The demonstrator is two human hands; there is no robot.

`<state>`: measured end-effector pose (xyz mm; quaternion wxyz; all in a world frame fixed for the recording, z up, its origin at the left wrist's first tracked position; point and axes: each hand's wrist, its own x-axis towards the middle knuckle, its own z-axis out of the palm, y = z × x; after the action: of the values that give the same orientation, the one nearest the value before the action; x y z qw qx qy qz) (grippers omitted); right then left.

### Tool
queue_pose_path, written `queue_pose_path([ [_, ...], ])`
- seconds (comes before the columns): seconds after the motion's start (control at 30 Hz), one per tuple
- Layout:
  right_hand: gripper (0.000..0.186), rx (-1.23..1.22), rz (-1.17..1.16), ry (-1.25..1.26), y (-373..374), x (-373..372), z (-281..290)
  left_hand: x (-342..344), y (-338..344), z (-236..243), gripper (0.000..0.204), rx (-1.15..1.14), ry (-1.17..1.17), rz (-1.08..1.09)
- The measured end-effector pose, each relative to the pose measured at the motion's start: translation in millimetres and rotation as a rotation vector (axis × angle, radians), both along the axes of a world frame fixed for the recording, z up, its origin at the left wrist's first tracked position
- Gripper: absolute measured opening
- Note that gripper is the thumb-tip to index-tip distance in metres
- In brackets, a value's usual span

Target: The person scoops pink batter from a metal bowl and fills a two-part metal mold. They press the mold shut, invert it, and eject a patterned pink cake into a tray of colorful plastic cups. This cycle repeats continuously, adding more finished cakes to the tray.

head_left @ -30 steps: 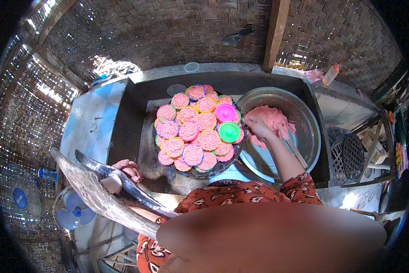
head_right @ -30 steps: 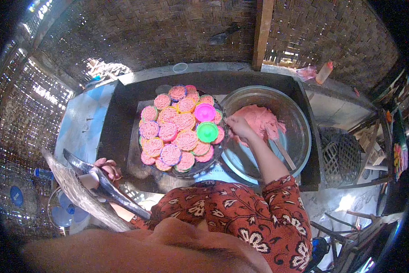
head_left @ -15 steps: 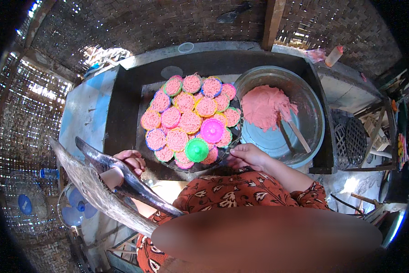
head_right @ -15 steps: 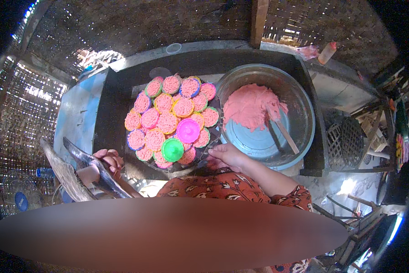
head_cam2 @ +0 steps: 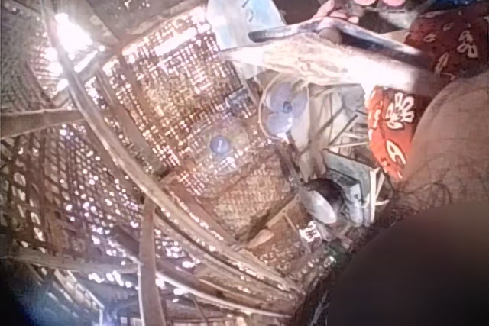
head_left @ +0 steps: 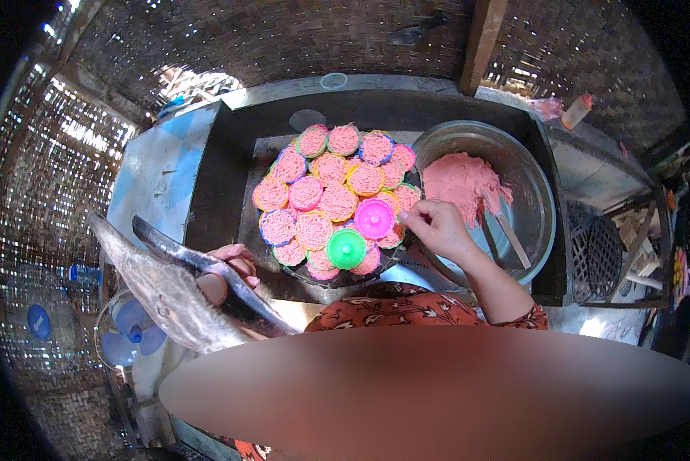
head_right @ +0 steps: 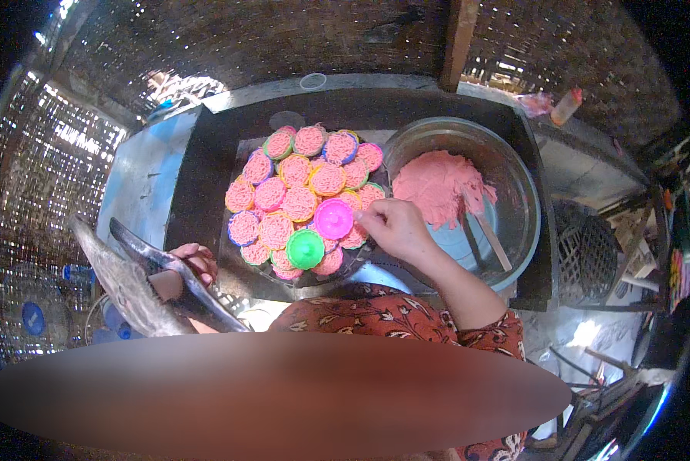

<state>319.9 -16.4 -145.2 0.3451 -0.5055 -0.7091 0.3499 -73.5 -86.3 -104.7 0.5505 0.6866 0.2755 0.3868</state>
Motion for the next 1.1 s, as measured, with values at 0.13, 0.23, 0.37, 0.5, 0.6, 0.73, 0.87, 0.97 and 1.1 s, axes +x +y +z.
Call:
queue_pose_path([
  [0.13, 0.038, 0.011, 0.025, -0.078, 7, 0, -1, 16, -15, 16, 0.04, -0.219, -0.114, 0.074],
  [0.23, 0.038, 0.002, 0.022, -0.137, 8, -5, -9, 19, -10, 7, 0.032, -0.272, -0.055, 0.143],
  [0.37, 0.038, -0.011, 0.003, -0.204, 12, -13, -8, 21, -6, 0, 0.025, -0.21, -0.013, 0.2],
  [0.5, 0.036, -0.004, -0.003, -0.196, 17, -18, -12, 21, -13, 4, 0.027, -0.584, -0.233, 0.29],
  [0.6, 0.034, 0.034, -0.024, -0.181, 20, -19, -14, 23, -14, 1, 0.03, -0.523, -0.224, 0.281],
  [0.73, 0.034, 0.082, 0.023, -0.203, 23, -24, -12, 24, -28, -3, 0.034, -0.422, -0.198, 0.303],
  [0.87, 0.029, 0.163, -0.051, -0.268, 21, -19, 7, 21, -14, -8, 0.038, -0.377, -0.162, 0.244],
  [0.97, 0.023, 0.356, -0.002, -0.255, 30, -28, 16, 21, -17, -9, 0.041, -0.338, -0.141, 0.241],
  [1.1, 0.02, 0.451, 0.1, -0.378, 39, -45, 30, 16, -13, -6, 0.044, -0.244, -0.06, 0.194],
])
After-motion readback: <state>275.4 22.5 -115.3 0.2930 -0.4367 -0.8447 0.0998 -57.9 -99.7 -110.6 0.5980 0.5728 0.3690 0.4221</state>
